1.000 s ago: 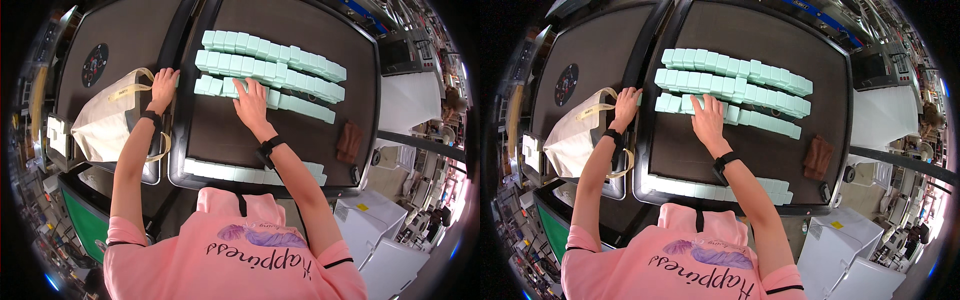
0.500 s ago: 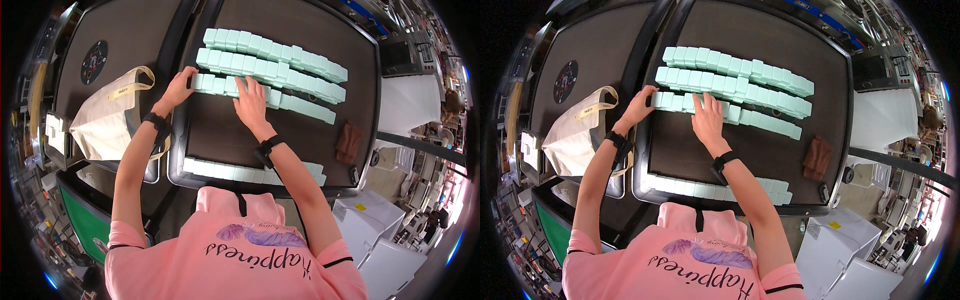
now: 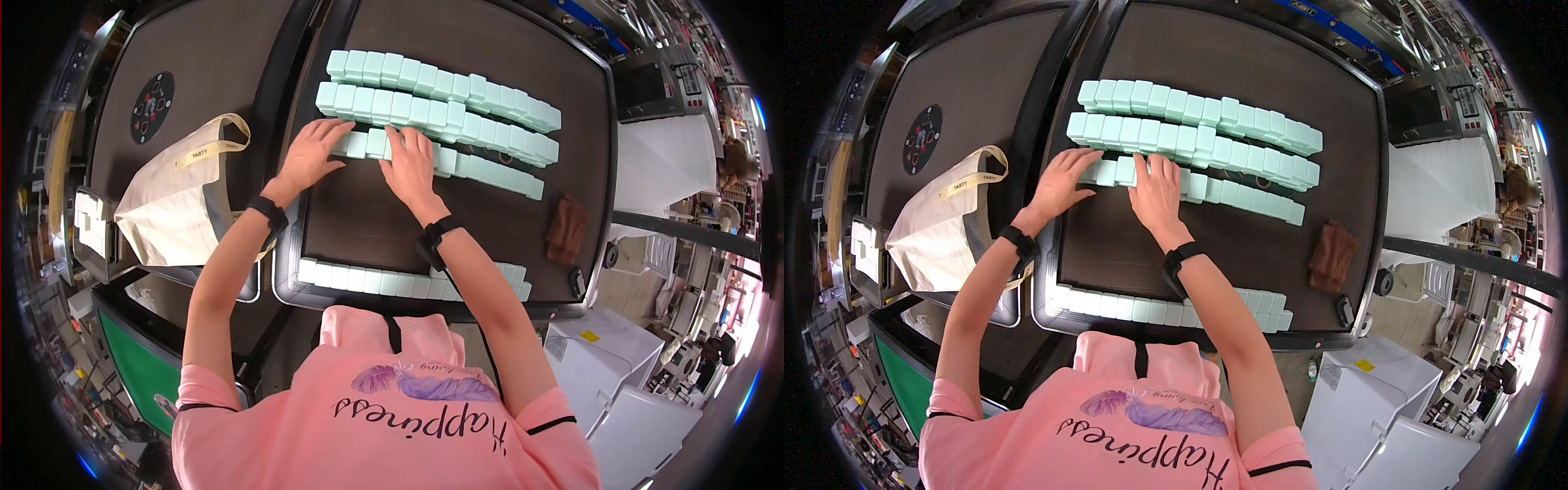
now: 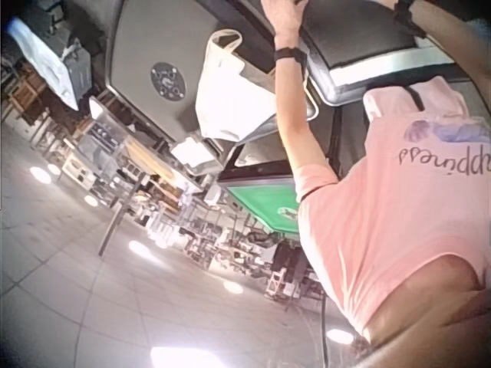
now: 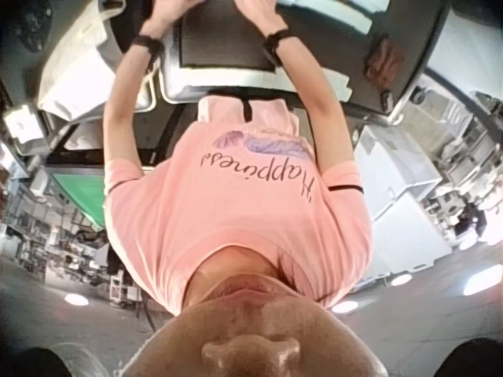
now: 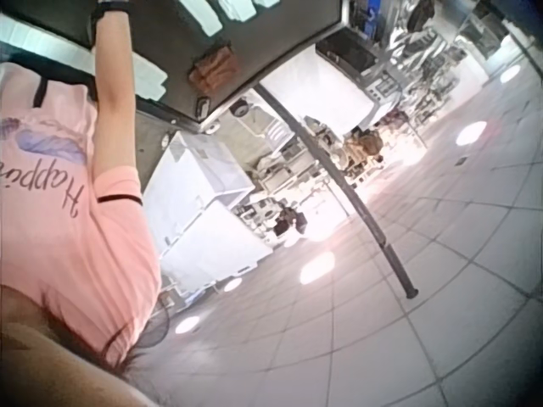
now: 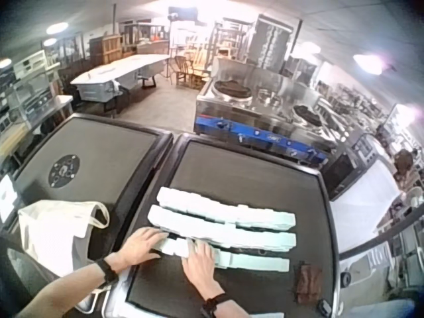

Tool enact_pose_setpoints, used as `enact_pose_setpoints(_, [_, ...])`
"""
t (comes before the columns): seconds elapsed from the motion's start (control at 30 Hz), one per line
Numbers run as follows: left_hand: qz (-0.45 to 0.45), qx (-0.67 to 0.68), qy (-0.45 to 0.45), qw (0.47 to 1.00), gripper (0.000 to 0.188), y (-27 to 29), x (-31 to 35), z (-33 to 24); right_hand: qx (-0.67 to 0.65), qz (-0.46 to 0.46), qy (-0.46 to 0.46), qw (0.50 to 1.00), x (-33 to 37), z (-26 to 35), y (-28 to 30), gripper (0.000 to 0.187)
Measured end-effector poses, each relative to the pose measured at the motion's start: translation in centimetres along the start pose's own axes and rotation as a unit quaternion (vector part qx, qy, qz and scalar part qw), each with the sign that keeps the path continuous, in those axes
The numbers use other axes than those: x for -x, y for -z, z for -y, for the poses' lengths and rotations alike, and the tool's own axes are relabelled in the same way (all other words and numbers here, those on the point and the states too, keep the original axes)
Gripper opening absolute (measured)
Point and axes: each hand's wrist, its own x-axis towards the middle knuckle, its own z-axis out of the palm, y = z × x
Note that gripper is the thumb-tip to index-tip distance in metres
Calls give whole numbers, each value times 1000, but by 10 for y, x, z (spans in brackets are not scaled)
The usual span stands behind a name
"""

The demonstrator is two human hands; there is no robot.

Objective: The person is seen organizing and stacking mahjong tiles on a table.

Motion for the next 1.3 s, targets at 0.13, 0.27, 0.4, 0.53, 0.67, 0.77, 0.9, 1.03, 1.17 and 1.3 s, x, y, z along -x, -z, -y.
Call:
enact_pose_setpoints(0.13, [-15,6,-6,1000,77,-20,-9,-13,0,-17,7,1000,-3,-1,-6,68])
enact_pose_setpoints(0.27, [12,-2,7,1000,74,-31,-18,-15,-11,20,-10,1000,-4,-9,-5,68])
enact_pose_setpoints(0.4, [12,8,1,1000,74,-34,-18,-15,-22,17,-22,999,0,-9,4,68])
enact_pose_setpoints(0.53, [14,-32,12,999,75,-40,-10,-20,-2,-35,-37,999,17,-17,27,67])
enact_pose_setpoints(0.67, [-18,-93,21,995,77,-37,-12,-32,50,-61,-113,990,42,-59,36,72])
enact_pose_setpoints(0.77, [-77,-74,120,987,83,-37,-1,-27,7,3,-146,989,50,-71,37,74])
enact_pose_setpoints(0.9, [-93,-31,177,979,78,-40,12,-18,-8,22,-110,994,49,-68,32,72])
enact_pose_setpoints(1.03, [-60,18,211,975,76,-35,8,-22,-22,19,-136,990,44,-56,34,68])
enact_pose_setpoints(1.17, [-59,-1,181,982,78,-36,12,-20,2,6,-128,992,45,-56,33,68])
enact_pose_setpoints(1.3, [-35,16,158,987,82,-31,14,-14,-26,20,-112,993,42,-67,39,66])
